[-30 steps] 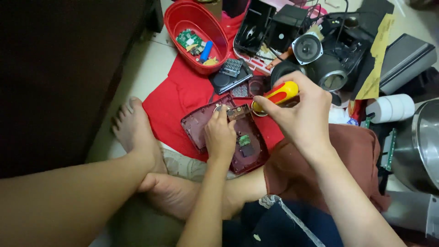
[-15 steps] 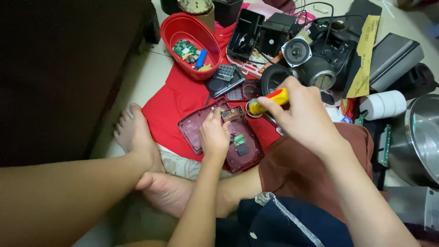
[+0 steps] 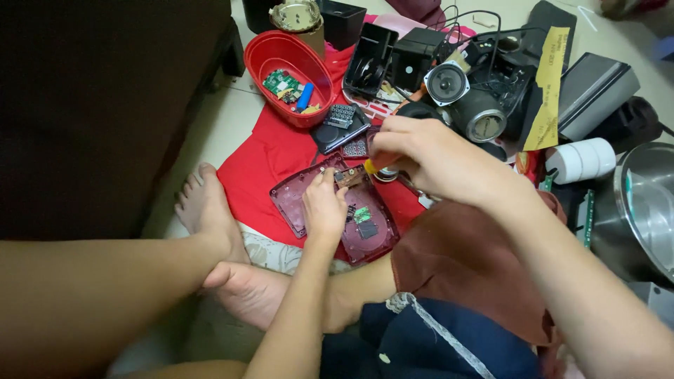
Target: The person sits on the floor repairing a small speaker device. They unscrew screws from the plastic housing with a screwdriver, lift out the round speaker driver, handle its internal wiring, and work on the green circuit board and components inside the open casing.
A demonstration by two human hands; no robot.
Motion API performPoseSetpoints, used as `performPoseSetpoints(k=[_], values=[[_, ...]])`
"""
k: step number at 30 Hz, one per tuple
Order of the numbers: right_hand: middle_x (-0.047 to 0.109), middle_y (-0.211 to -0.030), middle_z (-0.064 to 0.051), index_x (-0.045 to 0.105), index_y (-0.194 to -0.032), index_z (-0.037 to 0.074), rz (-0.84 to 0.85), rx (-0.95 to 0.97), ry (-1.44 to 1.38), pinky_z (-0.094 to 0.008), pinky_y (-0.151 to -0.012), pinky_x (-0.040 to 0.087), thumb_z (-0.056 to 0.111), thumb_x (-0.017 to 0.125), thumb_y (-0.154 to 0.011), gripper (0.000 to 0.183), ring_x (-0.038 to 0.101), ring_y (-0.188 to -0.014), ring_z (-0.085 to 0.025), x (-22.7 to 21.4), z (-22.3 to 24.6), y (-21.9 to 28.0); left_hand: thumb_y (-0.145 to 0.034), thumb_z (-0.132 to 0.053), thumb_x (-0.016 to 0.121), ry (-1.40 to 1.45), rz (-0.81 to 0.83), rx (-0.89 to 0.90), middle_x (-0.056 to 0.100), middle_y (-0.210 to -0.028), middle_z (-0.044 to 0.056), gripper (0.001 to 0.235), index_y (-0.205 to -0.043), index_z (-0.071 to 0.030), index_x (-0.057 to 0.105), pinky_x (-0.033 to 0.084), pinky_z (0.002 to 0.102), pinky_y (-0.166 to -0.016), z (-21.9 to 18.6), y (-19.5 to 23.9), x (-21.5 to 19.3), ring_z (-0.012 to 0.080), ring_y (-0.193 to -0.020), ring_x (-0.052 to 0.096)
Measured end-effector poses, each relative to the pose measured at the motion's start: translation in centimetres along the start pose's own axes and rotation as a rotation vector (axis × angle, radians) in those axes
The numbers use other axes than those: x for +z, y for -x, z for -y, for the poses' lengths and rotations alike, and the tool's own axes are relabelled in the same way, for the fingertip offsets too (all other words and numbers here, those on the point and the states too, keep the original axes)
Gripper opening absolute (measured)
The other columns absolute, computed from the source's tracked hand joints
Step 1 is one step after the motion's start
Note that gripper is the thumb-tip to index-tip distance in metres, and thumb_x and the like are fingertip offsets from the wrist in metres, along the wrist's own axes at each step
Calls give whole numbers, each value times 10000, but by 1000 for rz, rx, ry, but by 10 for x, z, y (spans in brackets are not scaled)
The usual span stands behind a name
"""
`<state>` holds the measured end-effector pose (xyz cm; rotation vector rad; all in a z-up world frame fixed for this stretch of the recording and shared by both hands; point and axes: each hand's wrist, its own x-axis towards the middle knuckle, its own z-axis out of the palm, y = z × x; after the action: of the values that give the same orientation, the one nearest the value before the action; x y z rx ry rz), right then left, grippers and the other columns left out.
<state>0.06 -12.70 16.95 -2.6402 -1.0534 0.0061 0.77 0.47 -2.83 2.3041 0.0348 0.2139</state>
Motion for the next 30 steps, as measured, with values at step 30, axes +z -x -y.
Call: performPoseSetpoints(k=[30], values=[[571,-736,-248,485,-911,24,107,339,149,-539,-626,470,267,603,-792,295,582,-743,-477,-5,10,-18,-751,-160,643,33,51,-75,604,-907,116,402,-1130,-58,555,527,453,-704,0,-2,-3,338,-812,626]])
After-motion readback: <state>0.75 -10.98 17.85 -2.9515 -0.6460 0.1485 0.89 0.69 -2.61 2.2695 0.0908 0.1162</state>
